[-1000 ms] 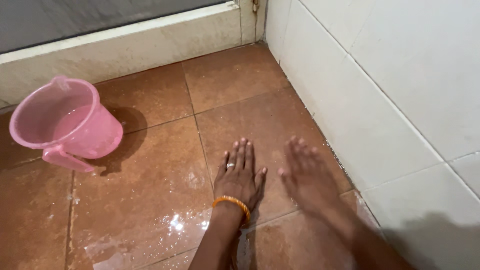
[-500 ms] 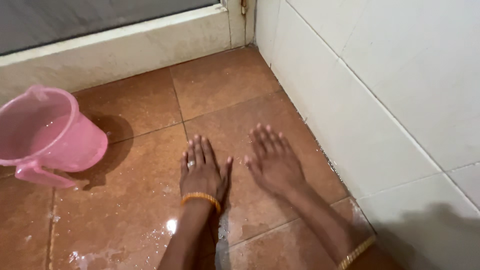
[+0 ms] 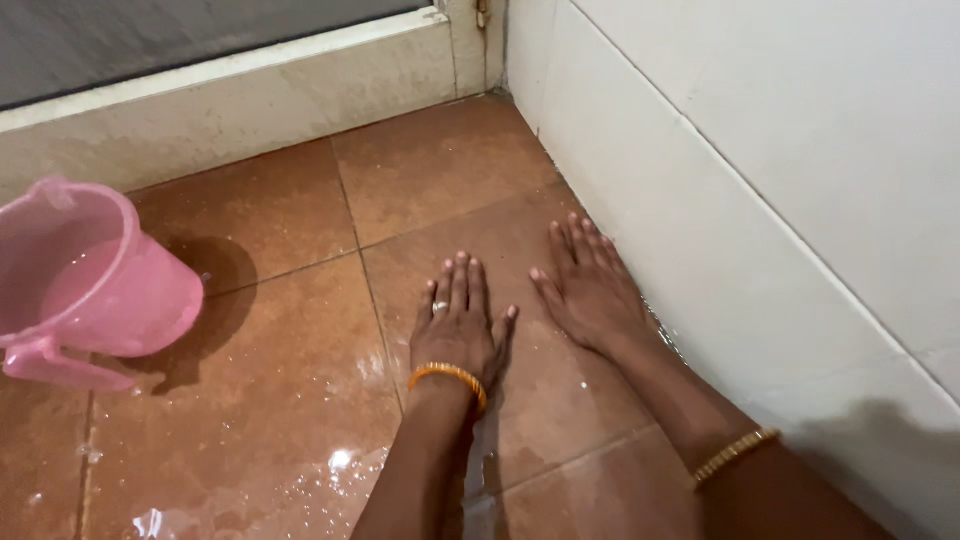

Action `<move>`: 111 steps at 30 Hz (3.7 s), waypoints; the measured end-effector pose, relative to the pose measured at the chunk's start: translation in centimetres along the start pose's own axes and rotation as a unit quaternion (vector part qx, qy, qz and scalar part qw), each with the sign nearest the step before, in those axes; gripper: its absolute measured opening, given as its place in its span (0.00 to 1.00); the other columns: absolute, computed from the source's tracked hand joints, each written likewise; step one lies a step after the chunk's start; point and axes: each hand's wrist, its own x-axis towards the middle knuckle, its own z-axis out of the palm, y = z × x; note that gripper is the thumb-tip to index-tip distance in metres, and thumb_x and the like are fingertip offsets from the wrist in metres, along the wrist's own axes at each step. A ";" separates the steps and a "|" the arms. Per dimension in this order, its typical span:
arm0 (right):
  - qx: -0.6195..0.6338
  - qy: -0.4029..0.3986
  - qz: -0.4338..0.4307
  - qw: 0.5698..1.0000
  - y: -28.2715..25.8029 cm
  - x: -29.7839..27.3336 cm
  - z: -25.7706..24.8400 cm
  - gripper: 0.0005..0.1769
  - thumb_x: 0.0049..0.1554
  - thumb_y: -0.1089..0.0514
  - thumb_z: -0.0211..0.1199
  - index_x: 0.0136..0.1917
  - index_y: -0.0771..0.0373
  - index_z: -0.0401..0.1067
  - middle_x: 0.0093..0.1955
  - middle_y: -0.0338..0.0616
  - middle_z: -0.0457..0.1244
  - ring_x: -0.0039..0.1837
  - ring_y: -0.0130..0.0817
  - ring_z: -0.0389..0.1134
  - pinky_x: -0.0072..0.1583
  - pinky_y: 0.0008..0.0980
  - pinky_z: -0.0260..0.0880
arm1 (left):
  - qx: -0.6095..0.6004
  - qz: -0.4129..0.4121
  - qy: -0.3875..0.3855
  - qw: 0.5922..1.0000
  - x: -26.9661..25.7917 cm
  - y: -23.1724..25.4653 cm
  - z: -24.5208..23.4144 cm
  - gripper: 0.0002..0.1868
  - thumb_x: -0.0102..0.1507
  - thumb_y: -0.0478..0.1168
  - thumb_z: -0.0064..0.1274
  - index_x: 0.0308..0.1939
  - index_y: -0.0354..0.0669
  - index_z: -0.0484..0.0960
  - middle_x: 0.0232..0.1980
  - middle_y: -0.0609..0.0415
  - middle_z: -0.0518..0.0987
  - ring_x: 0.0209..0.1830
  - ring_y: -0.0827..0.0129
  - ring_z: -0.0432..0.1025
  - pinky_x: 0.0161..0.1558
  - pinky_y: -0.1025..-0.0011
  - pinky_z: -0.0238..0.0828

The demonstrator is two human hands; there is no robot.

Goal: The person pours water from a pink plastic jug onto a tiled bathroom floor and scrubs the surface with their hands. They repeatedly scoop water from the jug and spread it across the tiles to clean the area.

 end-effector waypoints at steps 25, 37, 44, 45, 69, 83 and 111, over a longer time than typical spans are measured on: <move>-0.017 0.044 -0.031 0.998 -0.8 0.7 0.6 0.44 0.65 0.34 0.32 0.83 0.63 0.34 0.86 0.52 0.31 0.86 0.44 0.29 0.80 0.42 0.26 | 0.024 0.019 0.021 0.999 -0.2 -1.8 0.5 0.41 0.70 0.62 0.19 0.79 0.39 0.36 0.85 0.50 0.35 0.82 0.62 0.32 0.76 0.62 0.25; -0.032 -0.060 -0.081 0.994 -9.6 3.8 -1.1 0.42 0.66 0.34 0.30 0.84 0.59 0.32 0.87 0.47 0.28 0.86 0.43 0.27 0.80 0.44 0.24 | 0.004 -0.089 0.021 0.996 4.8 -10.0 -1.5 0.43 0.69 0.65 0.20 0.81 0.45 0.37 0.85 0.53 0.34 0.84 0.63 0.30 0.78 0.62 0.24; -0.003 -0.067 -0.233 0.970 -8.9 -4.8 -0.5 0.43 0.64 0.34 0.34 0.84 0.55 0.34 0.87 0.41 0.31 0.86 0.37 0.30 0.80 0.42 0.25 | 0.009 -0.093 0.005 0.996 -1.1 -9.3 -1.4 0.44 0.69 0.64 0.20 0.79 0.38 0.36 0.85 0.48 0.33 0.83 0.59 0.29 0.76 0.61 0.24; -0.008 -0.094 -0.238 0.967 -8.0 -6.0 -0.4 0.43 0.64 0.34 0.34 0.84 0.55 0.34 0.87 0.39 0.32 0.86 0.36 0.30 0.81 0.42 0.25 | 0.007 -0.086 -0.005 0.996 -1.9 -8.5 -1.2 0.44 0.69 0.64 0.20 0.78 0.38 0.35 0.86 0.48 0.32 0.82 0.59 0.28 0.76 0.61 0.23; -0.033 0.012 -0.197 0.980 -12.6 3.6 1.0 0.45 0.63 0.33 0.36 0.83 0.62 0.38 0.85 0.49 0.35 0.85 0.43 0.31 0.79 0.45 0.26 | 0.010 -0.089 0.073 0.993 8.2 -13.5 -1.9 0.43 0.69 0.65 0.22 0.80 0.43 0.43 0.84 0.50 0.41 0.84 0.61 0.34 0.78 0.60 0.28; -0.004 -0.039 0.021 0.999 -4.4 13.5 -1.3 0.46 0.63 0.30 0.31 0.84 0.57 0.31 0.87 0.46 0.26 0.86 0.38 0.24 0.80 0.40 0.23 | 0.007 -0.116 0.082 0.990 8.6 -12.6 -3.2 0.42 0.67 0.63 0.24 0.81 0.47 0.43 0.85 0.55 0.41 0.82 0.63 0.34 0.76 0.59 0.26; -0.022 -0.043 -0.041 0.998 -11.0 18.9 -1.0 0.44 0.64 0.31 0.30 0.85 0.53 0.31 0.87 0.45 0.26 0.86 0.41 0.23 0.80 0.44 0.23 | -0.002 -0.109 0.094 0.990 8.3 -12.5 -3.8 0.40 0.68 0.63 0.19 0.78 0.44 0.44 0.85 0.53 0.43 0.81 0.61 0.35 0.75 0.58 0.25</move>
